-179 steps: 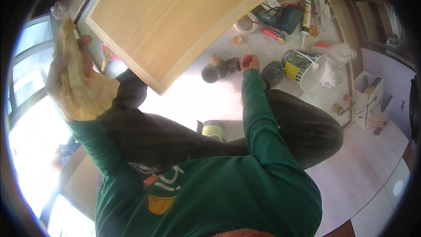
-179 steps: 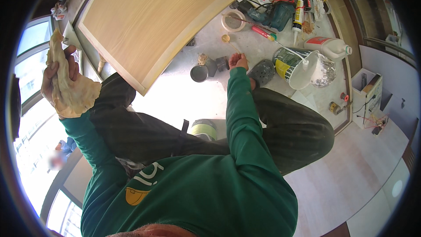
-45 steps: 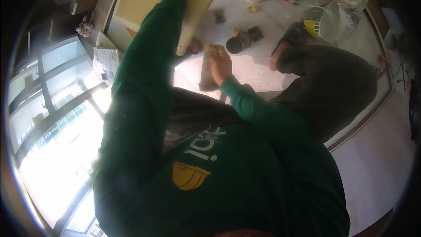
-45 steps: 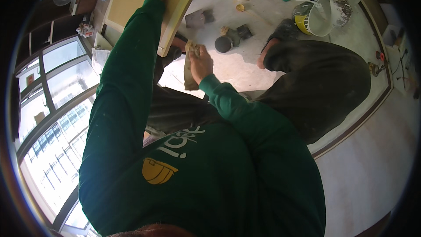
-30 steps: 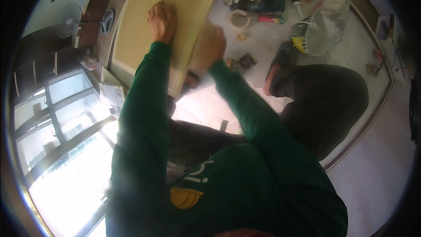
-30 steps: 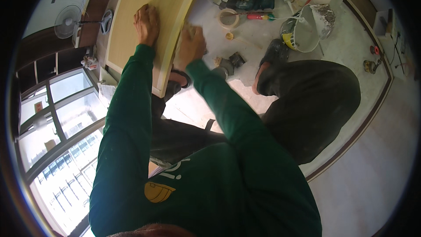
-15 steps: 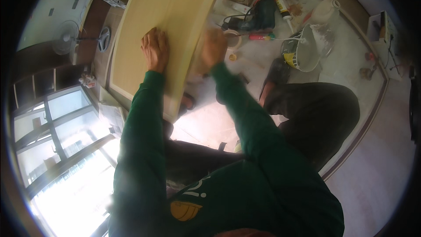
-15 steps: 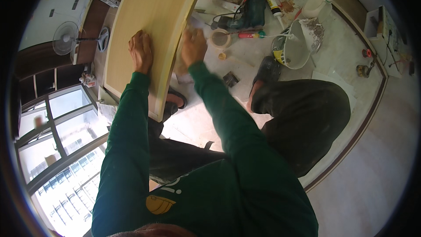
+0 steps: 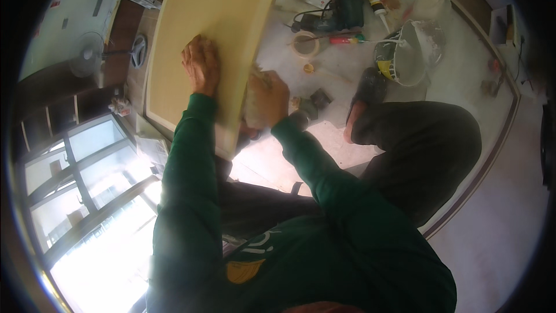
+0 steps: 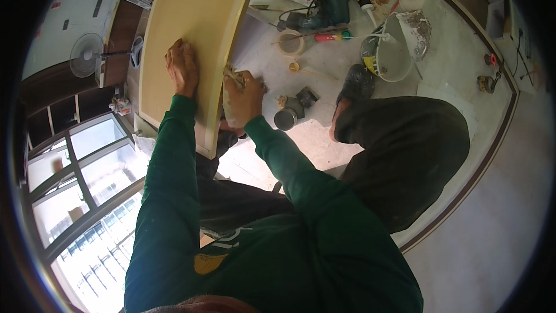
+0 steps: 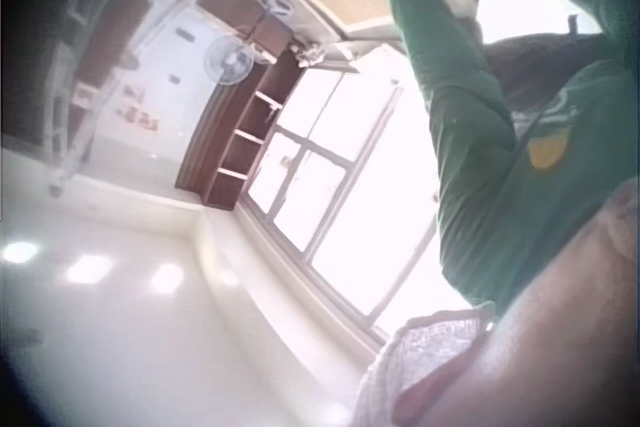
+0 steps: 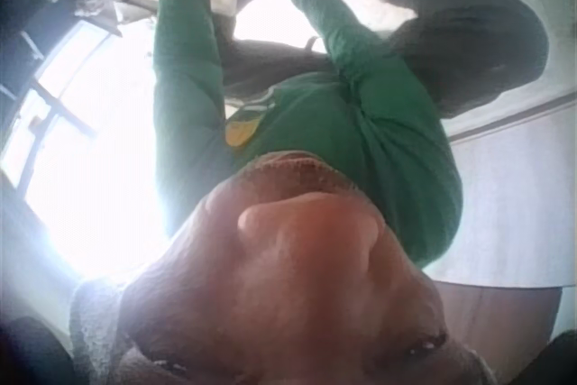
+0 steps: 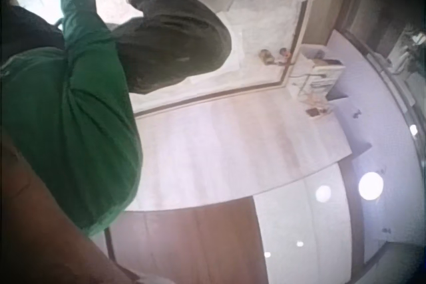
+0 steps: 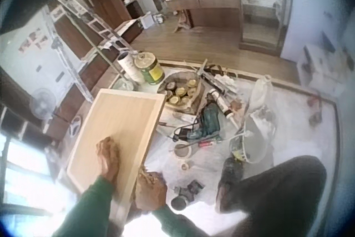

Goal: The person sits on the floor and repeatedly applies a liquid finish to a rectangular wooden board using a small brush, then wipes the surface with a cloth. The person alternates between brushing and wiping, occasionally flipping the board to treat different areas.

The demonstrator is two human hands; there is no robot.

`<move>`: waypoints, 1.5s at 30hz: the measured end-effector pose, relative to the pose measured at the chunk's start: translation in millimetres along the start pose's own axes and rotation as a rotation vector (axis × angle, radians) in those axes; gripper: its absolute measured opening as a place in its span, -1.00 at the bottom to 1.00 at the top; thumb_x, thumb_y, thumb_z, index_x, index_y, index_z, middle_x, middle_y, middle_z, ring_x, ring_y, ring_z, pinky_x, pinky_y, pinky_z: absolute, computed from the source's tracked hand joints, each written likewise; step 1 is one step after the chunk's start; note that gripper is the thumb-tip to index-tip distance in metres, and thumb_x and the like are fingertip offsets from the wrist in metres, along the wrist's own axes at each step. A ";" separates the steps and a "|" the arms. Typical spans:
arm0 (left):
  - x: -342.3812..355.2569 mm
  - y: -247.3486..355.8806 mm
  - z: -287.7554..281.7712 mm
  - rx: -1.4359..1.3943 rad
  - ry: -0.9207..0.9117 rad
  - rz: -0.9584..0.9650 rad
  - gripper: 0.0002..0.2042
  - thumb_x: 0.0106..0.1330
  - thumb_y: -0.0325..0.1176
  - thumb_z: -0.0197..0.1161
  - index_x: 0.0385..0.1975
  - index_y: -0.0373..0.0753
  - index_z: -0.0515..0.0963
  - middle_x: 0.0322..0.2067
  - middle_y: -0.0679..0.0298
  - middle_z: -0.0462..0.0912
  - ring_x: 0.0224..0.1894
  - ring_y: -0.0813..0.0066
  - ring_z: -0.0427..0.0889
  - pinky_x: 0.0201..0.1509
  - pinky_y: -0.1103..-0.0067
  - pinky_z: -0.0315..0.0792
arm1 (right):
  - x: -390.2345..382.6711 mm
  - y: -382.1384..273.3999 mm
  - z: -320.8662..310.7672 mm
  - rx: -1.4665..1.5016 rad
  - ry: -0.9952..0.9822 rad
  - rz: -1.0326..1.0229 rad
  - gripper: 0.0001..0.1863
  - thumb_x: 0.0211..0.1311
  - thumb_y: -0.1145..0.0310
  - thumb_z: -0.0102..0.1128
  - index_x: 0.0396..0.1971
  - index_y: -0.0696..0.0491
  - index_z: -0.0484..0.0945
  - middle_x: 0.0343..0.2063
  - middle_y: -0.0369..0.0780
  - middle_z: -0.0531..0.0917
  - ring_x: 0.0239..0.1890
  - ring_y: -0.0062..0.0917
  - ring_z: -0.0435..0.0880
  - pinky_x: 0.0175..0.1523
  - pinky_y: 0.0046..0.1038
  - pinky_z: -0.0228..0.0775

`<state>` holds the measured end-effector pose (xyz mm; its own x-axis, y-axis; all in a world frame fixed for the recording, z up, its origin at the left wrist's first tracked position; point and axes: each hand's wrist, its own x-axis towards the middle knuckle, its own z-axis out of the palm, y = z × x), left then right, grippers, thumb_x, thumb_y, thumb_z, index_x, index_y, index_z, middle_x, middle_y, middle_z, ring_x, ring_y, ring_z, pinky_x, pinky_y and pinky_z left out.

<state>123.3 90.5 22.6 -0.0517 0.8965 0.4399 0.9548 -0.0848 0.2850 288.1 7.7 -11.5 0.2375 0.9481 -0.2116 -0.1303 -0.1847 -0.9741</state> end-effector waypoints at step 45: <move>-2.0 -4.4 0.3 0.009 -0.013 -0.038 -0.61 0.36 -0.15 0.07 0.04 -0.31 0.45 -0.03 0.06 0.53 0.12 0.09 0.38 0.19 0.23 0.21 | 260.3 -50.0 -12.0 0.019 0.126 0.042 -0.74 0.04 0.25 0.17 -0.52 0.17 0.63 -0.48 -0.09 0.69 -0.44 -0.35 0.66 -0.23 -0.24 0.43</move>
<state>119.3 89.3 20.2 -0.0846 0.9046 0.4177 0.9549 -0.0462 0.2935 368.0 260.6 -18.8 0.3504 0.8994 -0.2615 -0.1608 -0.2173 -0.9628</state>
